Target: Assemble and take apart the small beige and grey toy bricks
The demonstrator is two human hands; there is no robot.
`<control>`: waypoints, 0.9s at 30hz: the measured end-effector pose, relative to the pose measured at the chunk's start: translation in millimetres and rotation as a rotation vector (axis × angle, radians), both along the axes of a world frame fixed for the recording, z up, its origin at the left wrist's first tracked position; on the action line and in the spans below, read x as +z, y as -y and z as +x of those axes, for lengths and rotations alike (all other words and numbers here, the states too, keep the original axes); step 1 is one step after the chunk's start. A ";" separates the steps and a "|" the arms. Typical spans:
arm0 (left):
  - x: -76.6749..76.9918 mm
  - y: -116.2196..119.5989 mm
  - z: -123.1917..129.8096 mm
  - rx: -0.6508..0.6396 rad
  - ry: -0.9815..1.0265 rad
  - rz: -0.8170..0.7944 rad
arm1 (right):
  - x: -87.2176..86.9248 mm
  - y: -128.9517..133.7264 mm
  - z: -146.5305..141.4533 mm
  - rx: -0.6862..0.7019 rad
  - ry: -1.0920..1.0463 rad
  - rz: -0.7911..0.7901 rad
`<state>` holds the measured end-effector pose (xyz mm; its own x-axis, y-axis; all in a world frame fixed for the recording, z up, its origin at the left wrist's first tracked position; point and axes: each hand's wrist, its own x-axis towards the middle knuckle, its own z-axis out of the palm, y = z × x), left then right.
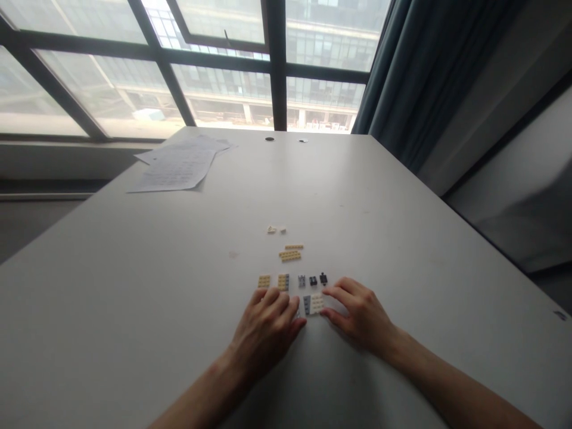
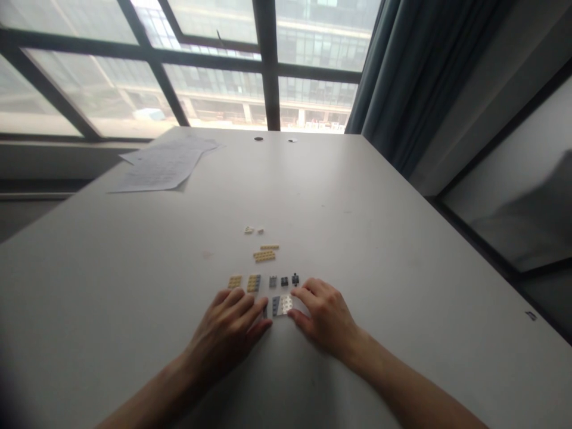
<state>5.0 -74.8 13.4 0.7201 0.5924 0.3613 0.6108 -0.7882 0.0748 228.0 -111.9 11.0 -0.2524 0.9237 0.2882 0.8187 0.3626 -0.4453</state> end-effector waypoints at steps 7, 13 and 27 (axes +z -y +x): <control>-2.7 -1.9 1.1 -0.004 0.004 0.053 | 0.2 -0.1 0.4 0.002 0.003 -0.034; 0.3 -1.0 -0.3 0.035 0.048 0.064 | 0.2 0.2 -0.3 0.017 0.003 -0.062; 0.8 -1.4 4.8 0.013 0.060 0.045 | -2.5 1.1 -3.1 0.019 0.021 -0.087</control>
<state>9.9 -73.4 14.1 0.6889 0.5833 0.4303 0.6162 -0.7839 0.0762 224.9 -113.0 8.5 -0.2756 0.9399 0.2017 0.8213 0.3393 -0.4587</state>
